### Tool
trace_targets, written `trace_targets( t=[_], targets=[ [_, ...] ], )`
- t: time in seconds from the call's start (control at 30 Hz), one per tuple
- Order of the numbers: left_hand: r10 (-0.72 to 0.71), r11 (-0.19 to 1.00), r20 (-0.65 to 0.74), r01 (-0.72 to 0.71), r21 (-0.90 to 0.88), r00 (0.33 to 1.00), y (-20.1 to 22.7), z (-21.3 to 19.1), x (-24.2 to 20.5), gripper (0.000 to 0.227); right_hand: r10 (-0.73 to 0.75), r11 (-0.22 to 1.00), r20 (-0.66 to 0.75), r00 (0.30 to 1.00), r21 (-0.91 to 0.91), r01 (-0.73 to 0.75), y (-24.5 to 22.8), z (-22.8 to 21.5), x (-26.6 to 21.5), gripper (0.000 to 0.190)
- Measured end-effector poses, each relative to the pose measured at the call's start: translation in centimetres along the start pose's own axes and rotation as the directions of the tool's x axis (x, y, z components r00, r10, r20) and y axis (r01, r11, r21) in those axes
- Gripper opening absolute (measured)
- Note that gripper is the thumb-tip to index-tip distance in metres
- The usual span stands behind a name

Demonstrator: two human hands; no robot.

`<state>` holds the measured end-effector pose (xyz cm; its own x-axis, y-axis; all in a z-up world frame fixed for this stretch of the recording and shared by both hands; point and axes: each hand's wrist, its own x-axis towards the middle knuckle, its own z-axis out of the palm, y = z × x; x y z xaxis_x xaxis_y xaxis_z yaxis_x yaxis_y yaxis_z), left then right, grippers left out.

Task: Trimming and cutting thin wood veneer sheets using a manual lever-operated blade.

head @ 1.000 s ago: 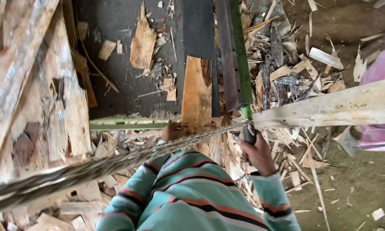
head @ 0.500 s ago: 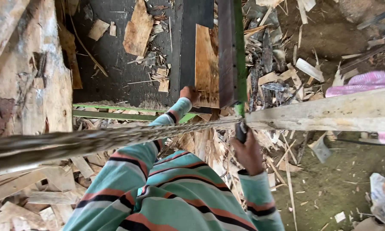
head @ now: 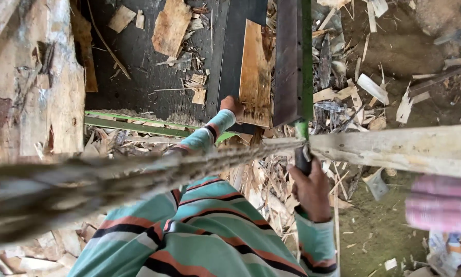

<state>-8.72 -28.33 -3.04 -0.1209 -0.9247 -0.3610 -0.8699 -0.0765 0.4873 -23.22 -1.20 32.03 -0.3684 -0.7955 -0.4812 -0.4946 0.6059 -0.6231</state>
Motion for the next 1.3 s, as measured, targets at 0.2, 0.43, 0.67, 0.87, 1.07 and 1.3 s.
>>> trace_targets(
  t=[0.2,0.43,0.67,0.87,1.07,1.3],
  targets=[
    [0.034,0.999,0.041,-0.035,0.013,0.999,1.6,-1.3,-1.5,0.044,-0.237,0.96,0.099,0.967,0.177,0.217,20.4,12.3,12.1,0.053],
    [0.075,0.997,-0.029,-0.075,-0.017,0.997,-4.7,2.2,-2.5,0.044,-0.283,0.951,-0.088,0.955,0.108,0.291,13.5,10.2,8.7,0.057],
    [0.147,0.848,0.124,-0.061,-0.526,0.981,-8.5,-3.7,-19.1,0.042,-0.117,0.977,0.054,0.992,0.186,0.105,7.9,5.9,5.7,0.053],
    [-0.147,-0.218,-0.072,-0.103,-0.971,0.987,-22.0,-4.4,-16.8,0.037,-0.1,0.992,0.041,0.994,0.077,0.097,4.3,3.6,3.9,0.045],
    [-0.311,-0.144,-0.71,-0.77,-0.621,0.631,-20.9,-37.9,-28.6,0.033,-0.28,0.955,0.034,0.959,0.106,0.275,6.2,2.4,5.1,0.044],
    [-0.412,0.519,-0.756,-0.551,-0.654,0.509,-18.9,-29.2,-32.5,0.054,-0.12,0.982,0.0,0.993,0.148,0.119,6.0,3.1,5.4,0.036]
  ],
)
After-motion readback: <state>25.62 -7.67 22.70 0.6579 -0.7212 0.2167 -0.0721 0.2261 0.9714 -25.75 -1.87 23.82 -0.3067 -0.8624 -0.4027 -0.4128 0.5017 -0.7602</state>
